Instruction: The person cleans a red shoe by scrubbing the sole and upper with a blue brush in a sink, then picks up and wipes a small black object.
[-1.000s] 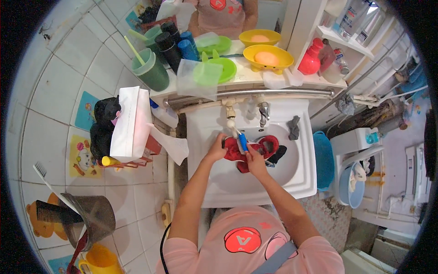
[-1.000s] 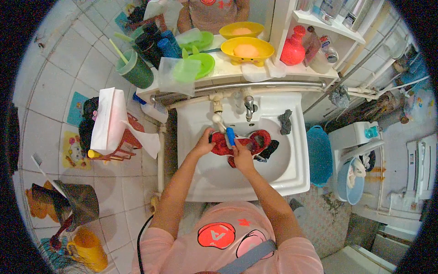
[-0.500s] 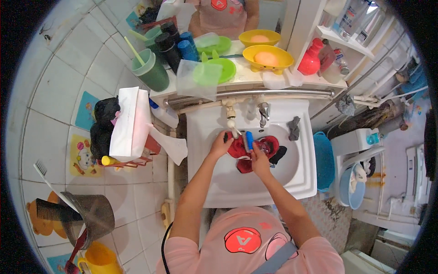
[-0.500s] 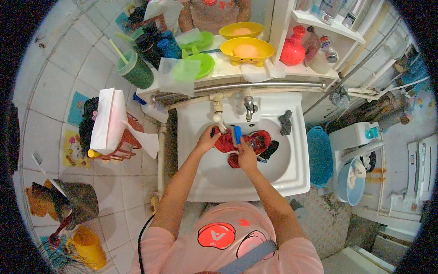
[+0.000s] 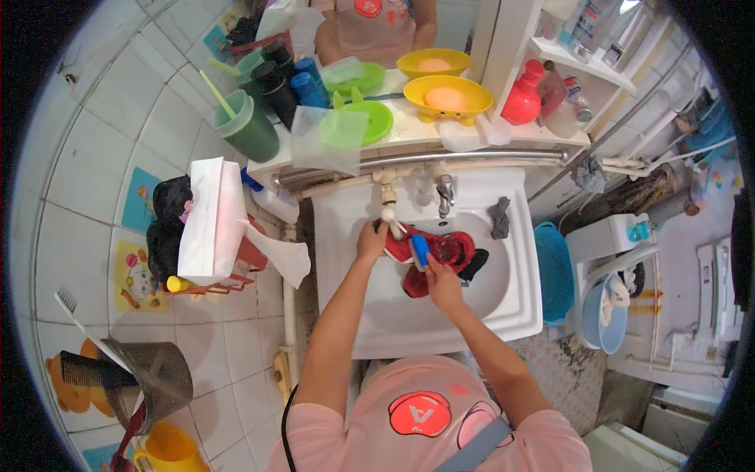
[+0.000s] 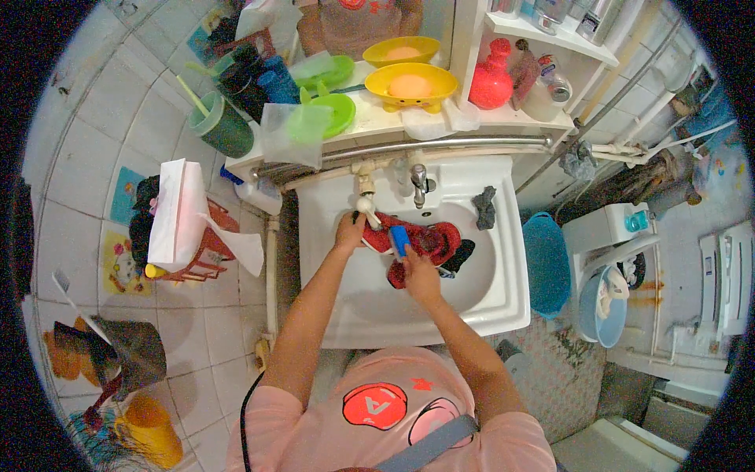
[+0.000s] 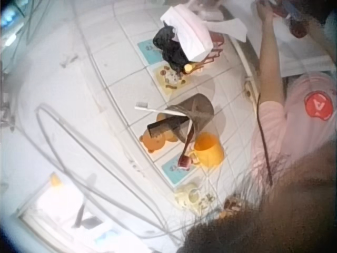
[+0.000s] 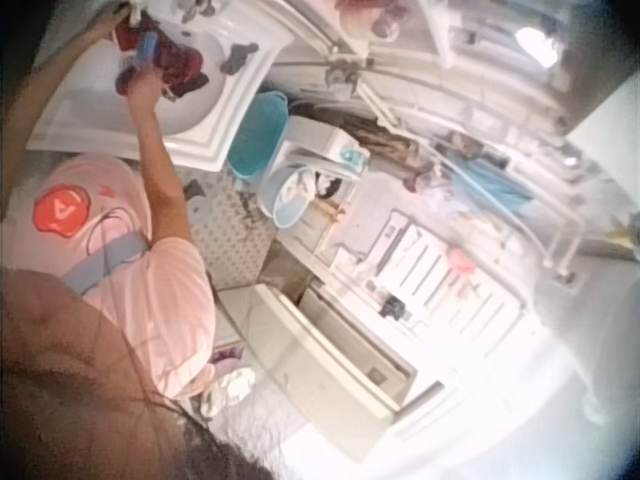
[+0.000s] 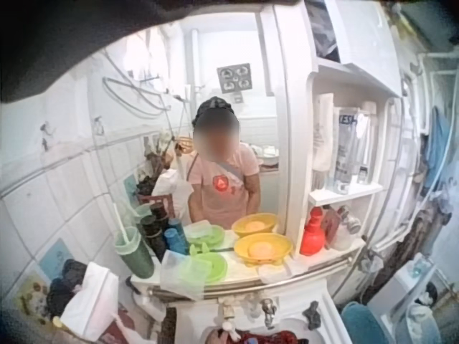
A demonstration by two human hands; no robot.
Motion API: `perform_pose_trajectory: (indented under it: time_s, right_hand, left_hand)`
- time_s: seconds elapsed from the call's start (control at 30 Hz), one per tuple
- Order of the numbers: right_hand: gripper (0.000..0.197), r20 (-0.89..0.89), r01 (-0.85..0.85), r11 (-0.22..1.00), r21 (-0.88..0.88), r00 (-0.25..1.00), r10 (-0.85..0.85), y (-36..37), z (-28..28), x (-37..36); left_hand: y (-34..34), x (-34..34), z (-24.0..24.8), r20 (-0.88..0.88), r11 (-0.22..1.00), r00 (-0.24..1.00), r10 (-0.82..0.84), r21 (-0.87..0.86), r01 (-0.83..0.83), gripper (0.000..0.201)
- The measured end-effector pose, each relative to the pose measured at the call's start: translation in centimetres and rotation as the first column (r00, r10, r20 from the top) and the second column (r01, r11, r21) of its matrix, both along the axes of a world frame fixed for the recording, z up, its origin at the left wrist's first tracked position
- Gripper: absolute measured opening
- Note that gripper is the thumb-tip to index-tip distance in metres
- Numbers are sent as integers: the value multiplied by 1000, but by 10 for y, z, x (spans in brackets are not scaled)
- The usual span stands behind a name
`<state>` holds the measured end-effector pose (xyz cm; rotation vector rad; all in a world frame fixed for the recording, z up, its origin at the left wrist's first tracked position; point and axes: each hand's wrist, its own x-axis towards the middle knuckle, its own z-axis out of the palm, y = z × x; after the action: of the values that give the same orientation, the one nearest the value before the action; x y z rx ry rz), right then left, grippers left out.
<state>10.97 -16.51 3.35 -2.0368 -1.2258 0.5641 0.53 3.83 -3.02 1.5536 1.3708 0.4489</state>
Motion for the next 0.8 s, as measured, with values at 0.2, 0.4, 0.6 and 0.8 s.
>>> perform_pose_trajectory:
  time_s: [0.2,0.4,0.6,0.8]
  right_hand:
    - [38,-44,75,989,-124,996,-81,-14,-25,12]
    - [37,-82,14,992,128,997,-3,-10,-8,-8]
    - [35,-67,155,987,-33,985,-157,-11,-26,15]
    - [36,-50,31,997,72,998,-27,-14,-34,3]
  left_hand:
    - [-10,27,43,126,986,988,89,-152,-69,40]
    - [6,14,30,167,947,971,170,-300,-114,35]
    - [-1,8,24,206,894,932,298,-403,-196,40]
    - [-1,20,46,228,874,924,306,-452,-178,43]
